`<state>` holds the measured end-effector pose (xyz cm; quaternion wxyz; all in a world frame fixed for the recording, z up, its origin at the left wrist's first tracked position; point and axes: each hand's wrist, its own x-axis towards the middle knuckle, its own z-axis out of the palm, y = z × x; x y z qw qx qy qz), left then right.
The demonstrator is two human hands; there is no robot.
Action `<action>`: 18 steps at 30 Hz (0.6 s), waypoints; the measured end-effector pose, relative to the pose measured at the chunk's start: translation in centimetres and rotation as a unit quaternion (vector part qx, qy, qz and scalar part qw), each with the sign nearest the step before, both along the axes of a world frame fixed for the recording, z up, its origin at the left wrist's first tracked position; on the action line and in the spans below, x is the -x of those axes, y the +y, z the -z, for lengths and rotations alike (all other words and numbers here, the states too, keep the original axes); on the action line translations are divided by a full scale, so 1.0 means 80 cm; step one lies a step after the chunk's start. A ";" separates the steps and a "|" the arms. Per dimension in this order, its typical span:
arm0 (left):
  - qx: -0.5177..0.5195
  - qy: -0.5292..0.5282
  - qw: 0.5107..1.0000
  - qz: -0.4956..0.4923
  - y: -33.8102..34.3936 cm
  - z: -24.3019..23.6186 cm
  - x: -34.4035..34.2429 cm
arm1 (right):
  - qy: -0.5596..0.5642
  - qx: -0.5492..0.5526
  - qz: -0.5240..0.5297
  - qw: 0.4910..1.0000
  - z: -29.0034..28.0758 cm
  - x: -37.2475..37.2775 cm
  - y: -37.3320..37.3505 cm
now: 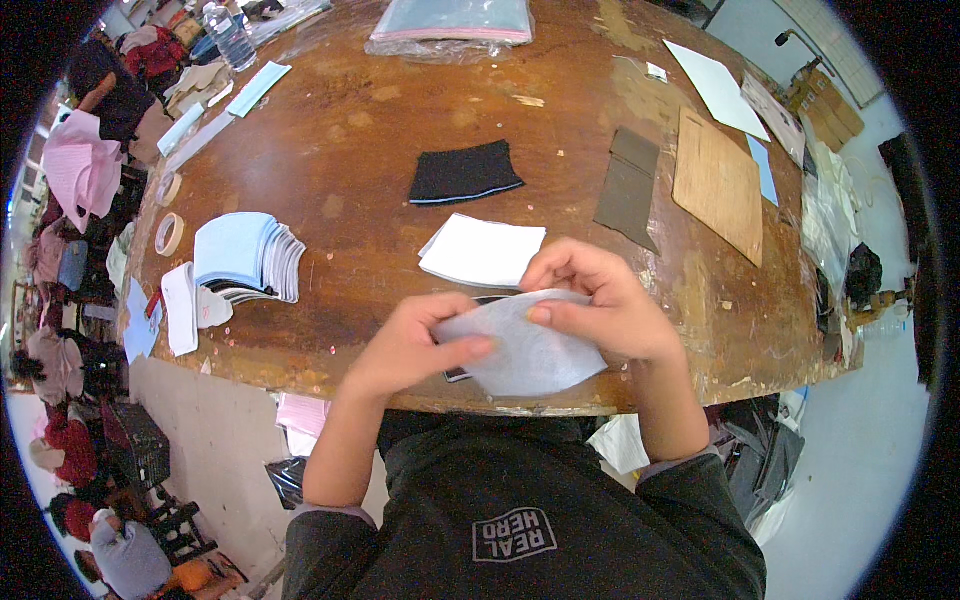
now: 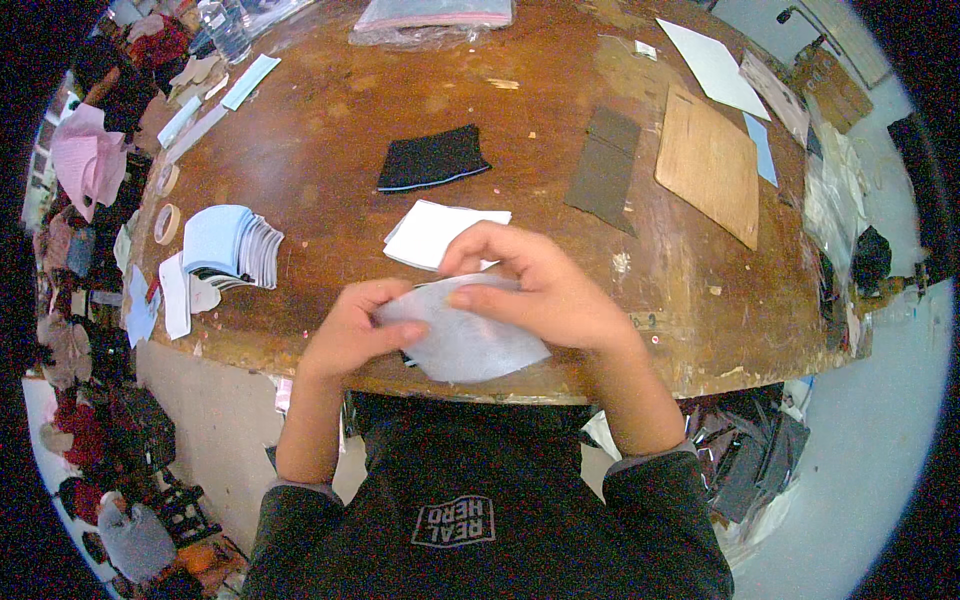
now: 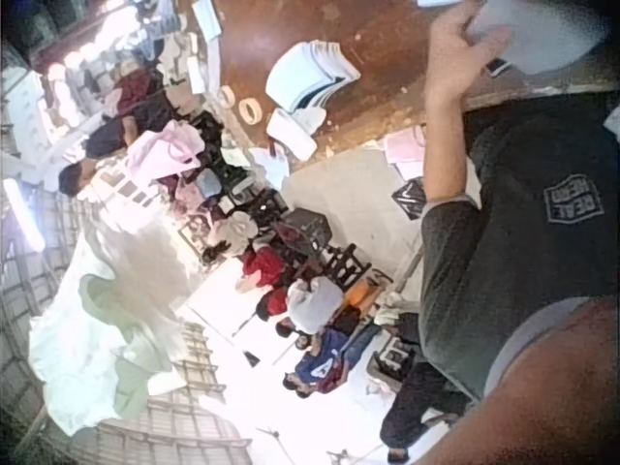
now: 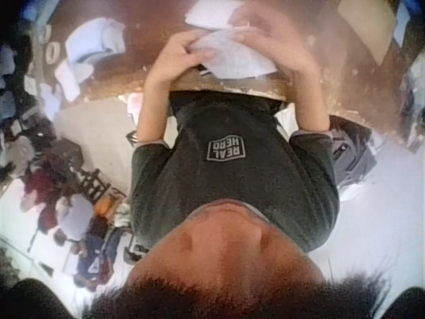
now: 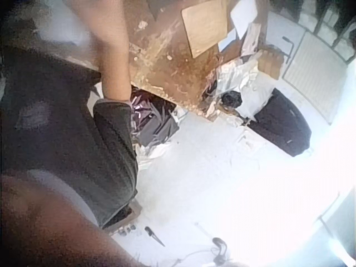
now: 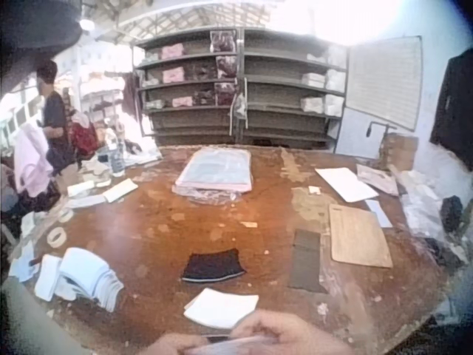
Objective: The person repeatedly picks up small rectangular fabric pieces in light blue, white, and black, folds them in half, and places them into a growing stack on the table. The hands handle each piece one at a time and maintain a consistent folding and stacking pattern throughout the clip.
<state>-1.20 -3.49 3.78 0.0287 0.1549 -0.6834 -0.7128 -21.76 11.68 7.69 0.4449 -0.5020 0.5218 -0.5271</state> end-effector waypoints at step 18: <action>0.155 -0.030 0.950 -0.271 0.037 0.032 -0.020 | 0.093 -0.129 0.173 0.972 0.077 -0.018 0.039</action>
